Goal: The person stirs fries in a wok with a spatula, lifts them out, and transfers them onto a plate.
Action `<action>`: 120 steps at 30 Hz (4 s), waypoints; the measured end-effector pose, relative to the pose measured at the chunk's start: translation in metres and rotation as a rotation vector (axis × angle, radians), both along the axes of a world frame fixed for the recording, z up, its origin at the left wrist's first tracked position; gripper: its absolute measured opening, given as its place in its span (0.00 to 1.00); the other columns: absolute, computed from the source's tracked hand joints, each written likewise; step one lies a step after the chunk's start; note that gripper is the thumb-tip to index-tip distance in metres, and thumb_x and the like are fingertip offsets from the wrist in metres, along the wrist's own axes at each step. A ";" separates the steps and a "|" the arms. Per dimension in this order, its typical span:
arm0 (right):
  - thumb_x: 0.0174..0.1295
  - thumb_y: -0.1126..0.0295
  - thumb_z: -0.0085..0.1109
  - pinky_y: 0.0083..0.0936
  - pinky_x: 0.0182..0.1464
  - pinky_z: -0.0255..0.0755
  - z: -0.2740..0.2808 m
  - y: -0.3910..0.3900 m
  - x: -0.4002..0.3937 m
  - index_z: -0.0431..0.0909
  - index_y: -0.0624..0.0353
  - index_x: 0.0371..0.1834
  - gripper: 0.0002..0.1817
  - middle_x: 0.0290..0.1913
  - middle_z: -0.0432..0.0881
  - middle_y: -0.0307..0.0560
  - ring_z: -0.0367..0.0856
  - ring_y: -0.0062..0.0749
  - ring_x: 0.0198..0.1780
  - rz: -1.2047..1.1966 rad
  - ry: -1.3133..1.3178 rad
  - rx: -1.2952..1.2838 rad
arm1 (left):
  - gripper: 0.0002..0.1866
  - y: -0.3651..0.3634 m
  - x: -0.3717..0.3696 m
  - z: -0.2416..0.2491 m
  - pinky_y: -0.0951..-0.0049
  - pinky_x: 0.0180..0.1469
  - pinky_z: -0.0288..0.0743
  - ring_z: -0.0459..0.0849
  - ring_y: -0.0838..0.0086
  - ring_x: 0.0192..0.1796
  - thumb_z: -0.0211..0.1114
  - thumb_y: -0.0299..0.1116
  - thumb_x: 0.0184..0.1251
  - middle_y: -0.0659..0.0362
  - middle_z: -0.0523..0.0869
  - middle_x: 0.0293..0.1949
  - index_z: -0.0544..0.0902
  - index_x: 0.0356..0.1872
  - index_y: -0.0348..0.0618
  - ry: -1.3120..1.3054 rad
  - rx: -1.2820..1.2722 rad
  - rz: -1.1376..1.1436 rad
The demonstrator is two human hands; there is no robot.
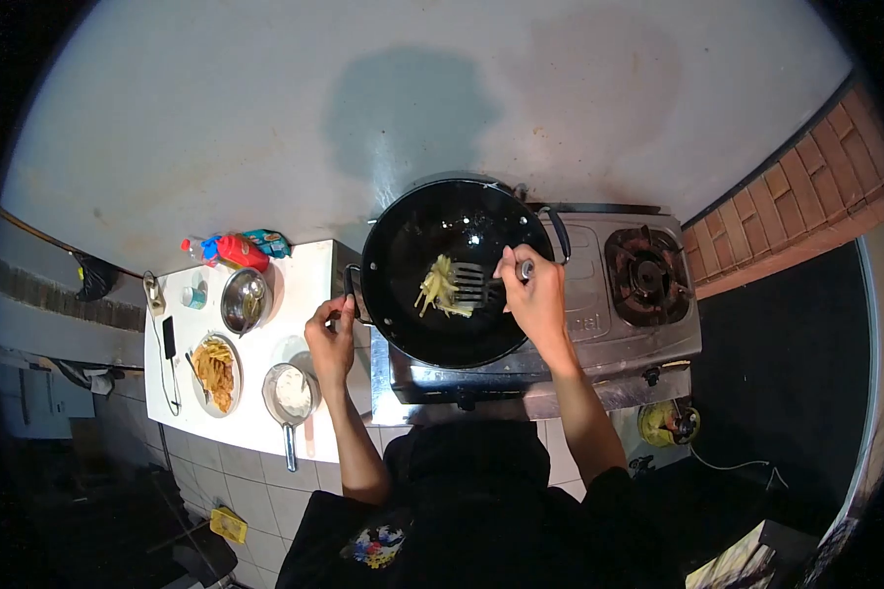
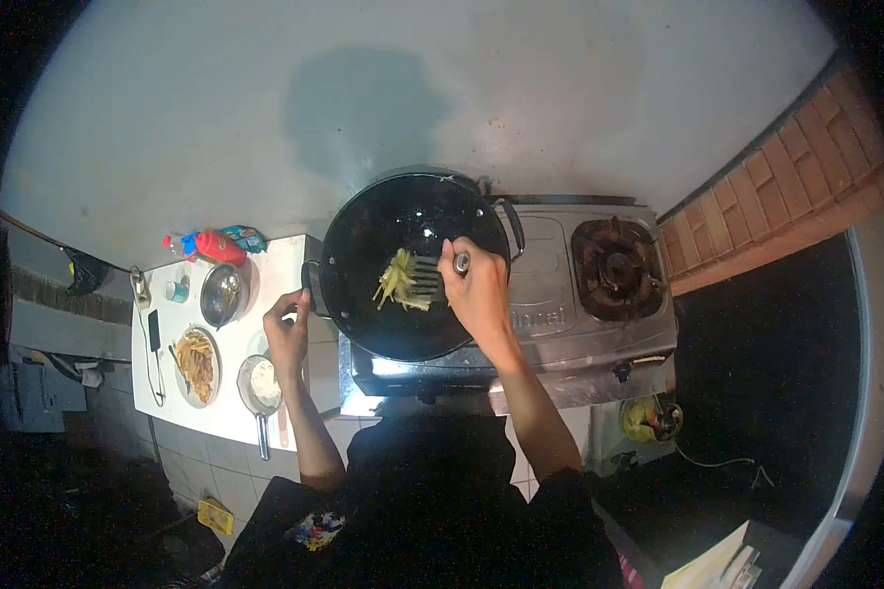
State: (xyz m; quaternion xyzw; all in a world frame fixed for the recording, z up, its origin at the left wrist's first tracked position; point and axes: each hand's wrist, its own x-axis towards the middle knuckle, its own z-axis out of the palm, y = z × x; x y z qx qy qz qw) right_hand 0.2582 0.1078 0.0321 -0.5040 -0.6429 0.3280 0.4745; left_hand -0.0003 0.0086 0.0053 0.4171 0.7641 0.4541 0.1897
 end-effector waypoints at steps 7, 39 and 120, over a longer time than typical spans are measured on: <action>0.68 0.69 0.54 0.21 0.13 0.62 0.027 -0.007 0.005 0.76 0.65 0.23 0.15 0.13 0.72 0.40 0.70 0.17 0.12 0.061 0.180 -0.111 | 0.14 0.000 -0.002 -0.002 0.72 0.40 0.72 0.78 0.75 0.32 0.66 0.36 0.66 0.57 0.84 0.27 0.84 0.35 0.31 -0.024 -0.005 0.002; 0.72 0.68 0.49 0.21 0.13 0.67 -0.007 -0.008 0.004 0.75 0.69 0.23 0.19 0.18 0.79 0.44 0.72 0.20 0.11 -0.050 0.291 -0.178 | 0.14 0.001 -0.005 -0.006 0.73 0.42 0.73 0.80 0.75 0.33 0.67 0.35 0.65 0.54 0.86 0.28 0.85 0.36 0.30 0.010 0.056 -0.028; 0.68 0.67 0.54 0.25 0.13 0.64 0.033 0.039 0.007 0.76 0.66 0.20 0.18 0.13 0.76 0.45 0.73 0.29 0.10 0.104 -0.064 -0.008 | 0.13 -0.004 -0.003 0.004 0.69 0.45 0.75 0.86 0.64 0.38 0.68 0.34 0.62 0.46 0.87 0.33 0.85 0.38 0.30 0.059 0.056 -0.010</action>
